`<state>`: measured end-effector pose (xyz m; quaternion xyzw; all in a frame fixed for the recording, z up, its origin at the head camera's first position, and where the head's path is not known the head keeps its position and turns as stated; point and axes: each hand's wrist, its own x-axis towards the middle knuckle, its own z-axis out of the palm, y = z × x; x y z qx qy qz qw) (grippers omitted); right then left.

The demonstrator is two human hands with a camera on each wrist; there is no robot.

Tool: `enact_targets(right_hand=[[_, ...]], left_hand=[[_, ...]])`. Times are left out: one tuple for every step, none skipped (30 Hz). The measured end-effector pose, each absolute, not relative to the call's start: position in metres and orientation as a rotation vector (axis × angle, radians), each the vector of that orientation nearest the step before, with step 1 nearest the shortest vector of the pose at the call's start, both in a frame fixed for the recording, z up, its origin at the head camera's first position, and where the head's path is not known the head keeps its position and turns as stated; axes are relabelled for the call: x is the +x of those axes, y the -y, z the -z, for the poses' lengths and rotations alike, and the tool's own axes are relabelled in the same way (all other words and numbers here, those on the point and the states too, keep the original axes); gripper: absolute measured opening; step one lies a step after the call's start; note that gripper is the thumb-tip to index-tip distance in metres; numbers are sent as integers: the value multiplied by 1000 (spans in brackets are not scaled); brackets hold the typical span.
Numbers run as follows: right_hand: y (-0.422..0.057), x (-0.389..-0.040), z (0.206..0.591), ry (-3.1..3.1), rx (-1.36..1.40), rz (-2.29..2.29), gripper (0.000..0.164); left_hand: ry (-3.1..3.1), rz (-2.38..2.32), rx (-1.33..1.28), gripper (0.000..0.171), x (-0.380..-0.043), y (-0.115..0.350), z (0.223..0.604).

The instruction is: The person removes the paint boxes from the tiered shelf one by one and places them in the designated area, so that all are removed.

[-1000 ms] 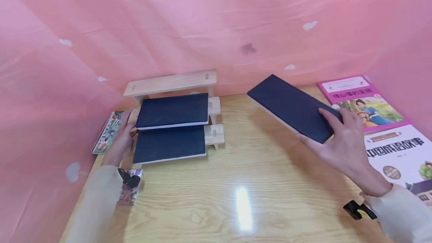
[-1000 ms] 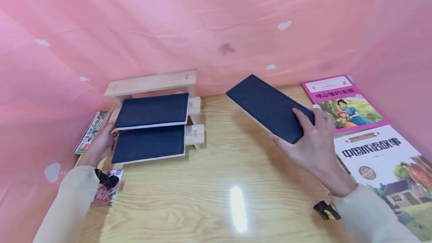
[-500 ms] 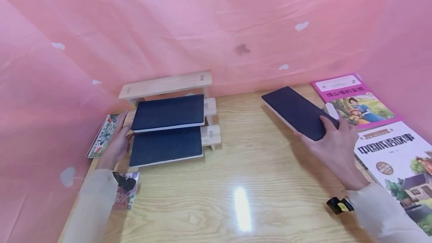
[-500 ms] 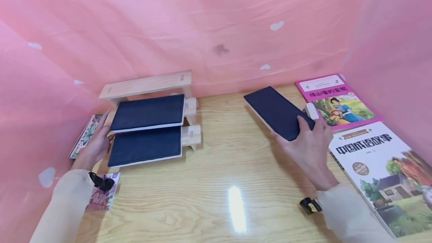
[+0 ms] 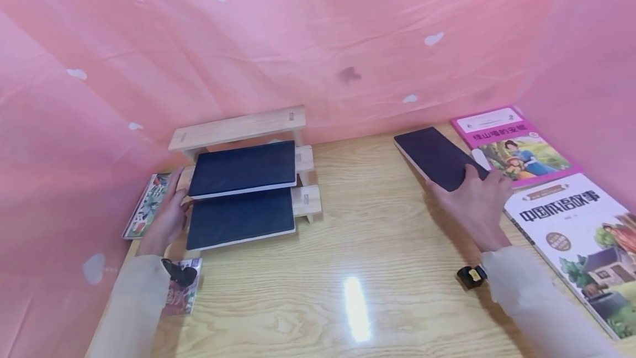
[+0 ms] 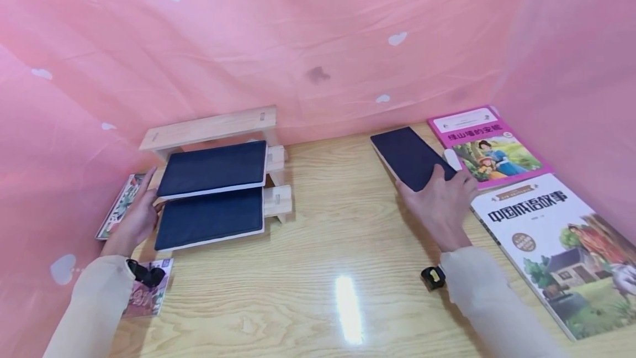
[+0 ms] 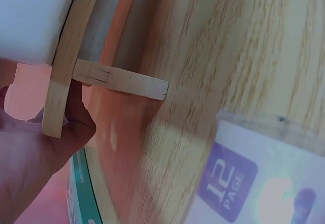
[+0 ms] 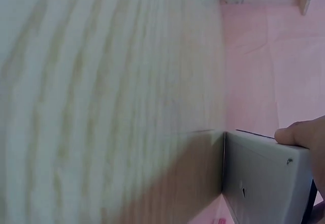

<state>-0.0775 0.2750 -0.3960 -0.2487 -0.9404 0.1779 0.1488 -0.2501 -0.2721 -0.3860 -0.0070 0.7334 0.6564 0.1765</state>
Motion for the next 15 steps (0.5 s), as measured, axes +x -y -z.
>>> enact_targets(right_hand=[[-275,-78,397,2713,-725,-501,98],[-275,-79,398,2717,-735,-496,100],[-274,-79,399,2716,-741,-493,100],[-274,-80,400,2717,-741,-494,101],[-274,-81,400,2719,-743,-493,102],[-274,-81,401,2719,-744,-492,102],[-275,-81,401,2718,-747,-489,102],[-275,-81,401,2716,-750,-488,102],[-275,-82,402,2717,-753,-484,102],[-275,-82,402,2720,-756,-482,101],[-275,-82,402,2725,-762,-476,102],[-275,-81,402,2732,-768,-471,102],[-275,-81,403,2739,-774,-467,102],[-275,-81,403,2747,-777,-467,102],[-275,-81,403,2759,-781,-465,102]], left_hand=[[-2083,-1858,-17,50,-251,272,386],[-2088,-1855,-17,50,-251,272,386],[-2095,-1851,-16,50,-251,272,386],[-2103,-1852,-12,50,-251,272,387],[-2113,-1851,-7,50,-251,273,388],[-2124,-1849,0,50,-250,273,388],[-2127,-1849,5,50,-250,273,388],[-2131,-1846,11,50,-250,273,388],[-2137,-1845,17,50,-250,273,388],[-2143,-1846,21,50,-250,272,388],[-2147,-1843,21,50,-250,272,388],[-2149,-1842,21,50,-250,272,387],[-2152,-1837,16,50,-250,272,387],[-2152,-1839,9,49,-250,272,387],[-2154,-1835,0,49,-250,271,388]])
